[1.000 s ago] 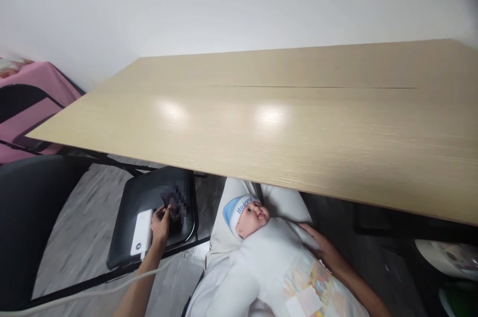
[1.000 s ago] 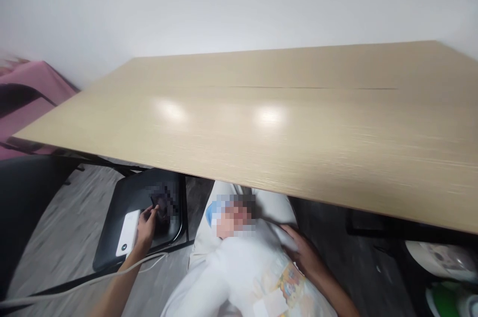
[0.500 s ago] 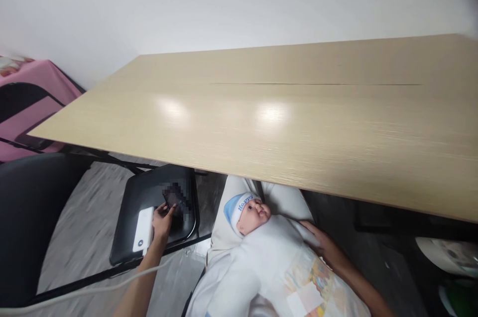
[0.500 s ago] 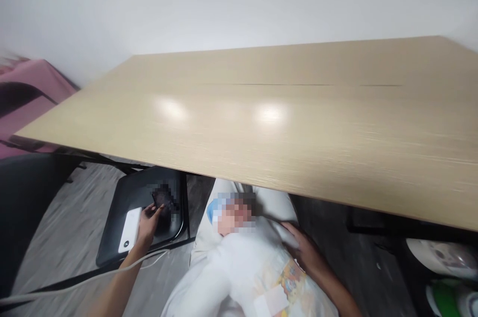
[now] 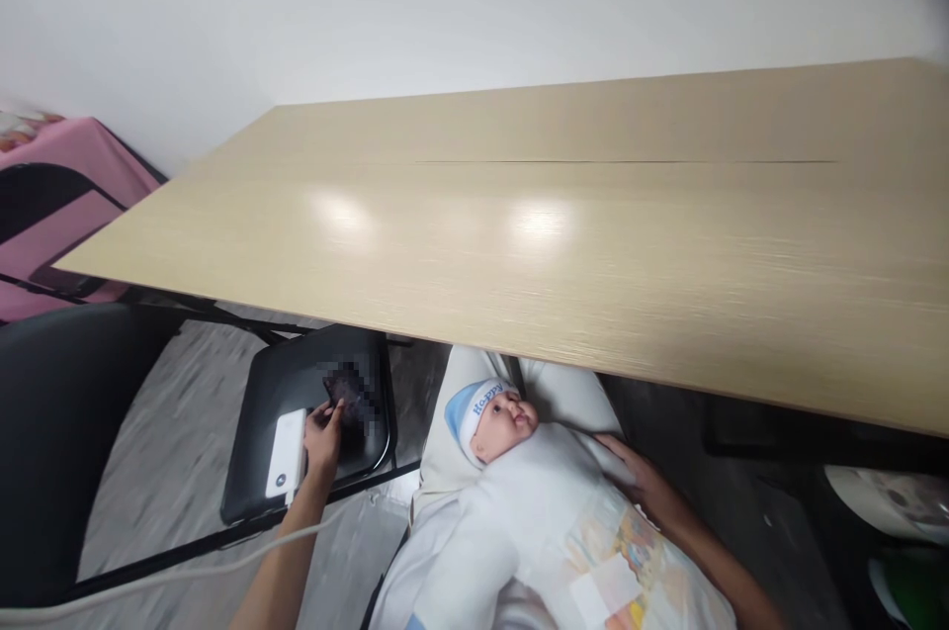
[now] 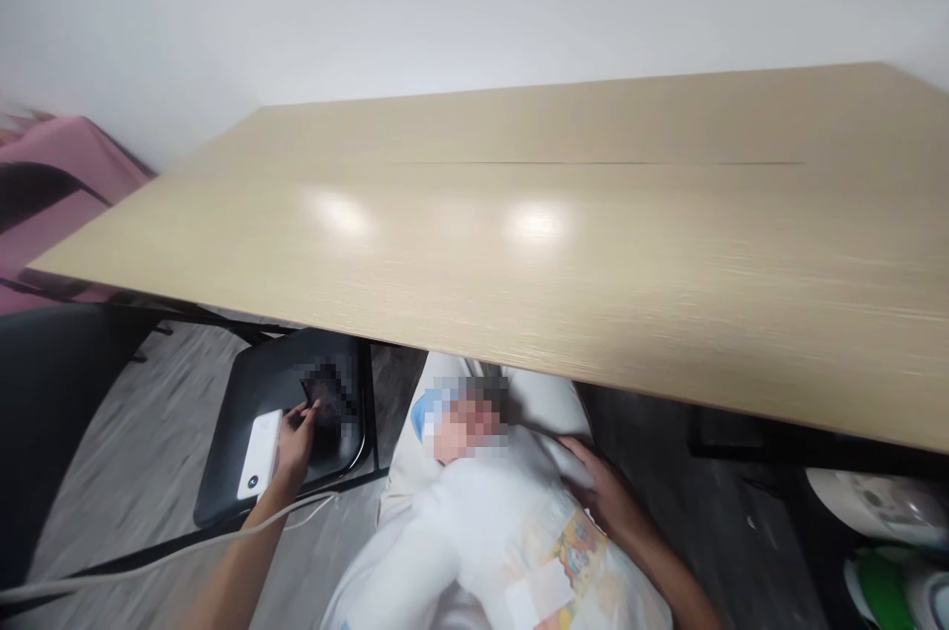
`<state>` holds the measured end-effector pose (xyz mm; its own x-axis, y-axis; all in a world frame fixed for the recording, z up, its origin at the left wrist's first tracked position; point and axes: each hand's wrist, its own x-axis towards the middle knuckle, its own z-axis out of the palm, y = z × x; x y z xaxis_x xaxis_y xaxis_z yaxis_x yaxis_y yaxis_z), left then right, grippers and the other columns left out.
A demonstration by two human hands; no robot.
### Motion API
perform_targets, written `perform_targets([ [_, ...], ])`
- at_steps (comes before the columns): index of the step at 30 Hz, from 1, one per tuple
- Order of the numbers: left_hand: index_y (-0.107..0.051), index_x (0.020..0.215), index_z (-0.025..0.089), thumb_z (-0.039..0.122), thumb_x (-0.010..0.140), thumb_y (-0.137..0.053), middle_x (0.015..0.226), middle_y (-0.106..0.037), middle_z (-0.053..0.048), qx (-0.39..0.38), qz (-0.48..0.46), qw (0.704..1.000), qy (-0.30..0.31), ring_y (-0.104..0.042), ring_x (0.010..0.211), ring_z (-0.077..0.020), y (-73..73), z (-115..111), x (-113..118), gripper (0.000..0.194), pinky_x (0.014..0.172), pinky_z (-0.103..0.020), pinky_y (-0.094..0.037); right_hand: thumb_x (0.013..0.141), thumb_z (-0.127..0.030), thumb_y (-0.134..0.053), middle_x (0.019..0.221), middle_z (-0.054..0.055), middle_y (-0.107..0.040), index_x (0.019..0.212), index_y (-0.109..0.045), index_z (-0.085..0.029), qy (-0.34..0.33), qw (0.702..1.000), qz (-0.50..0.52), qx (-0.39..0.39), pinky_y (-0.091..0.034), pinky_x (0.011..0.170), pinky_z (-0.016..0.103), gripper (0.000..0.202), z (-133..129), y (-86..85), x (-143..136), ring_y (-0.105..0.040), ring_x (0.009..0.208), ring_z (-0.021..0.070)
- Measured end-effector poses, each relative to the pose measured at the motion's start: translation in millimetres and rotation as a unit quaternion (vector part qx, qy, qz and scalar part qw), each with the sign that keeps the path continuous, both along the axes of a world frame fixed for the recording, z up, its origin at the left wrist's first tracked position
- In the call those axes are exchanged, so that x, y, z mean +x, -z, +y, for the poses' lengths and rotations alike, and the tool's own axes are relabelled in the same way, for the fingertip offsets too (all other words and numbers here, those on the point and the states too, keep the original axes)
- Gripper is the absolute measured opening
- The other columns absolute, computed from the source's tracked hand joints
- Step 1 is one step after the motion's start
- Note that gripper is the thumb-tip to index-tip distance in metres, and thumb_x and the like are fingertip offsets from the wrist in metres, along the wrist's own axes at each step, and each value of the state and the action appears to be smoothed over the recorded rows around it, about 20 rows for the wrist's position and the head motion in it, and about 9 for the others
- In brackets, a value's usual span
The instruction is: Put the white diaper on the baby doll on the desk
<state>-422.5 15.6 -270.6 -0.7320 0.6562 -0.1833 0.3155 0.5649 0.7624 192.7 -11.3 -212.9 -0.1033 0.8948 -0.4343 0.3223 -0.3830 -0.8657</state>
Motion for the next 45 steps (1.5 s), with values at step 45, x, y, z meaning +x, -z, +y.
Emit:
perform_targets([
  [45, -0.062, 0.144, 0.015, 0.069, 0.075, -0.081, 0.143, -0.07, -0.02, 0.004, -0.006, 1.0, -0.011, -0.072, 0.129, -0.0348, 0.2, -26.9, 22.0, 0.09, 0.116, -0.053, -0.057, 0.056, -0.096, -0.077, 0.145, 0.021, -0.072, 0.131, -0.082, -0.019, 0.009, 1.0, 0.001, -0.01, -0.044, 0.126, 0.056, 0.109, 0.7, 1.2, -1.2, -0.062, 0.143, 0.0464],
])
